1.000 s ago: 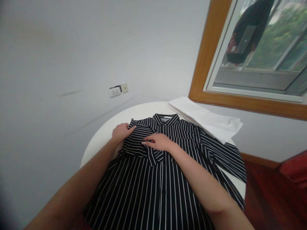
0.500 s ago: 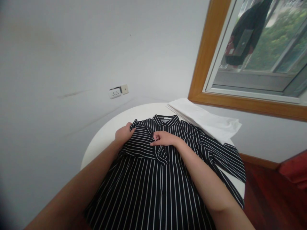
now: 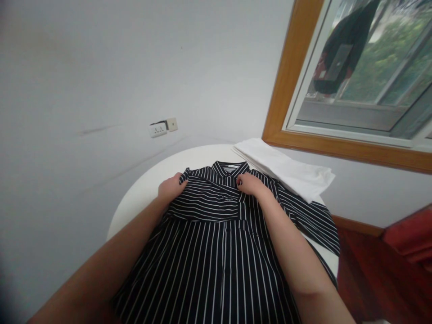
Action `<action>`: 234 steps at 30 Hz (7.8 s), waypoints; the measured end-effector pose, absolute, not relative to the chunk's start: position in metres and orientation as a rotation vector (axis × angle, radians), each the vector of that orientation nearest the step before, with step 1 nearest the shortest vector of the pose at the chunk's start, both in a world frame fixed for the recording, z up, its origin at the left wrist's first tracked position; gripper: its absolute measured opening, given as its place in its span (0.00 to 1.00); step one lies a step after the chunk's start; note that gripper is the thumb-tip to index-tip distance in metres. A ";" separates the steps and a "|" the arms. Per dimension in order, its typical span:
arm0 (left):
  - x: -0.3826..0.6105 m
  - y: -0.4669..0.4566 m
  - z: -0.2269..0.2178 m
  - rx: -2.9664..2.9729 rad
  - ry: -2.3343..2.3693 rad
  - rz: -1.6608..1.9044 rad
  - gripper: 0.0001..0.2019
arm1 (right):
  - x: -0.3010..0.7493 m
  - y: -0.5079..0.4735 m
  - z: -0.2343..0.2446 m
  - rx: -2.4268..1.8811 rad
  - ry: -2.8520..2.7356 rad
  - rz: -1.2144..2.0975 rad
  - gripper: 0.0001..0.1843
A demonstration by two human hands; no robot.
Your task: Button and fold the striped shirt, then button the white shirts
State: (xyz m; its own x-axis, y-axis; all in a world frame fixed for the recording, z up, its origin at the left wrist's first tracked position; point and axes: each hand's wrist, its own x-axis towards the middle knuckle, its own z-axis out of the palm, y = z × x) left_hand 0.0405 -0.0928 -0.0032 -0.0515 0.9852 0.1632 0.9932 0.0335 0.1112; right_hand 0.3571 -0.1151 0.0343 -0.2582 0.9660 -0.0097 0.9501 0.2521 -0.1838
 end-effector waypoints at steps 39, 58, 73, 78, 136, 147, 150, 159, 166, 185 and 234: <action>0.028 -0.083 -0.006 -2.041 -2.381 -0.487 0.18 | 0.340 -0.137 0.060 -2.046 -2.377 0.405 0.19; 0.025 -0.081 -0.011 -2.061 -2.336 -0.510 0.18 | 0.332 -0.136 0.051 -1.735 -2.674 0.362 0.11; 0.025 -0.080 -0.009 -2.083 -2.358 -0.514 0.20 | 0.333 -0.138 0.056 -1.746 -2.566 0.248 0.11; 0.025 -0.080 -0.009 -2.096 -2.350 -0.521 0.20 | 0.328 -0.139 0.055 -1.737 -2.607 0.239 0.15; 0.103 -0.118 0.028 -2.554 -1.549 -0.680 0.15 | 0.327 -0.183 0.021 -1.884 -2.515 0.058 0.27; 0.178 -0.164 -0.026 -2.786 -1.308 -0.599 0.21 | 0.351 -0.206 -0.017 -1.590 -2.203 0.015 0.22; 0.179 -0.170 -0.026 -2.770 -1.333 -0.595 0.22 | 0.364 -0.197 -0.019 -1.500 -2.097 -0.003 0.17; 0.173 -0.176 -0.010 -2.917 -1.411 -0.401 0.34 | 0.466 -0.182 -0.006 -1.980 -1.623 -0.355 0.17; 0.169 -0.174 -0.018 -2.923 -1.342 -0.457 0.35 | 0.469 -0.180 -0.012 -2.267 -1.600 -0.358 0.17; 0.167 -0.173 -0.028 -2.914 -1.347 -0.475 0.34 | 0.437 -0.175 -0.005 -2.082 -1.648 -0.861 0.10; 0.207 -0.177 -0.011 -2.687 -1.629 -0.743 0.12 | 0.425 -0.161 0.049 -1.978 -2.015 -0.008 0.13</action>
